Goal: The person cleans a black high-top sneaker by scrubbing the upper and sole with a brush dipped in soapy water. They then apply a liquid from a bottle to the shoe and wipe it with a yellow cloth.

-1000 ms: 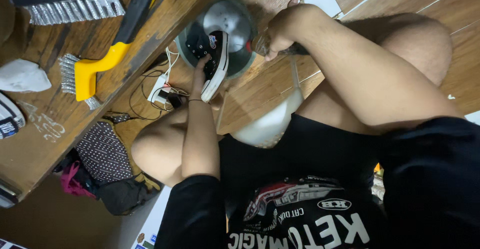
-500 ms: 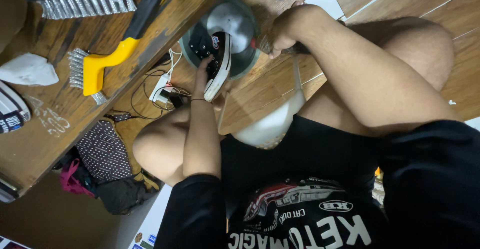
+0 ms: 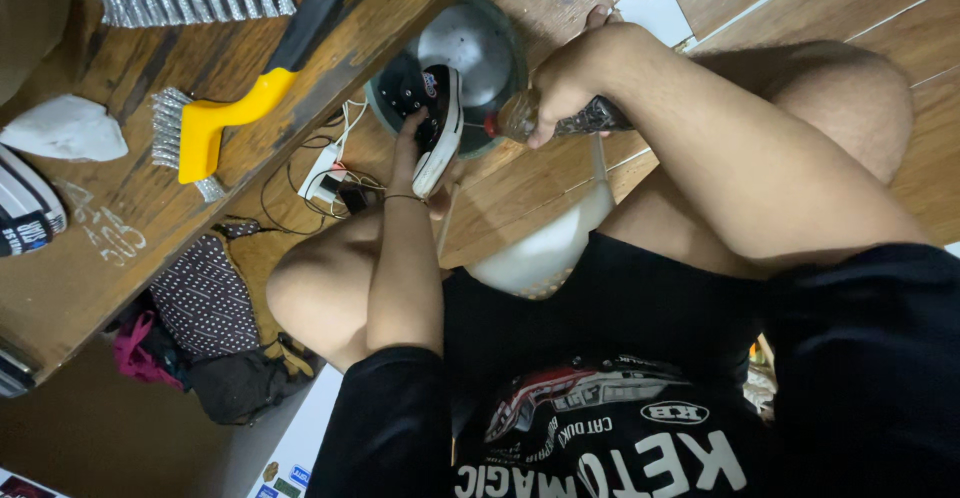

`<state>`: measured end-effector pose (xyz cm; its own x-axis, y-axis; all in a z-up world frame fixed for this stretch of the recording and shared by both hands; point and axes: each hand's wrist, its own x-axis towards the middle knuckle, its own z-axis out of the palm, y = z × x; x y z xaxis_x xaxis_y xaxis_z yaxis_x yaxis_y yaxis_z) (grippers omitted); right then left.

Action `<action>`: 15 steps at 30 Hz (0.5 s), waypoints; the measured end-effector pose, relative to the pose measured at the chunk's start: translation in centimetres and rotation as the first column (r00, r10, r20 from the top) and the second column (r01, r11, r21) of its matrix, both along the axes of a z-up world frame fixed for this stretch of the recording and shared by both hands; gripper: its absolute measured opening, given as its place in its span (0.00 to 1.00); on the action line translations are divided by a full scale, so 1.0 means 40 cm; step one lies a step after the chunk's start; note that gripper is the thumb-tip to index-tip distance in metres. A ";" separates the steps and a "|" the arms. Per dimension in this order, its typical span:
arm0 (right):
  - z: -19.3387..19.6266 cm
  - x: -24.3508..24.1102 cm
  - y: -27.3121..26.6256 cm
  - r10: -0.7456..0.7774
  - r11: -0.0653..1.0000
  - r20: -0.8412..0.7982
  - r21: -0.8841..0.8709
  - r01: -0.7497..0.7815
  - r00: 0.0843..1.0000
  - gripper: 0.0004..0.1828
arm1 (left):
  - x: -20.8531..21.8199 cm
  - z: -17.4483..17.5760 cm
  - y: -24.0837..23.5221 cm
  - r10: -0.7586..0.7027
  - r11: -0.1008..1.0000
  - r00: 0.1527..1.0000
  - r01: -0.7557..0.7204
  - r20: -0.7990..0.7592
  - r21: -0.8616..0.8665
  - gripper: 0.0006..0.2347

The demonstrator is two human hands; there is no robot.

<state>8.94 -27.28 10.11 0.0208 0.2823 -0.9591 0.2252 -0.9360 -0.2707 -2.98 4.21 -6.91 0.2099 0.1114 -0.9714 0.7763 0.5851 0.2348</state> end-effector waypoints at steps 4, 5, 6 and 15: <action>0.061 0.007 0.000 0.000 1.000 0.013 -0.016 0.001 1.000 0.52 | 0.005 0.048 0.002 -0.153 0.987 0.988 0.152 -0.007 -0.054 0.21; 0.061 0.008 0.001 0.001 1.000 0.013 -0.017 -0.001 1.000 0.52 | -0.003 0.008 0.014 -0.152 0.987 0.988 0.151 -0.007 -0.054 0.21; 0.061 0.008 0.002 0.003 1.000 -0.017 -0.009 -0.003 1.000 0.49 | -0.011 -0.033 0.025 -0.120 0.993 0.992 0.120 0.030 -0.008 0.22; 0.033 0.014 0.000 0.016 0.999 -0.036 0.030 -0.015 0.999 0.45 | -0.010 -0.064 0.035 -0.040 0.999 0.998 0.039 0.044 0.012 0.21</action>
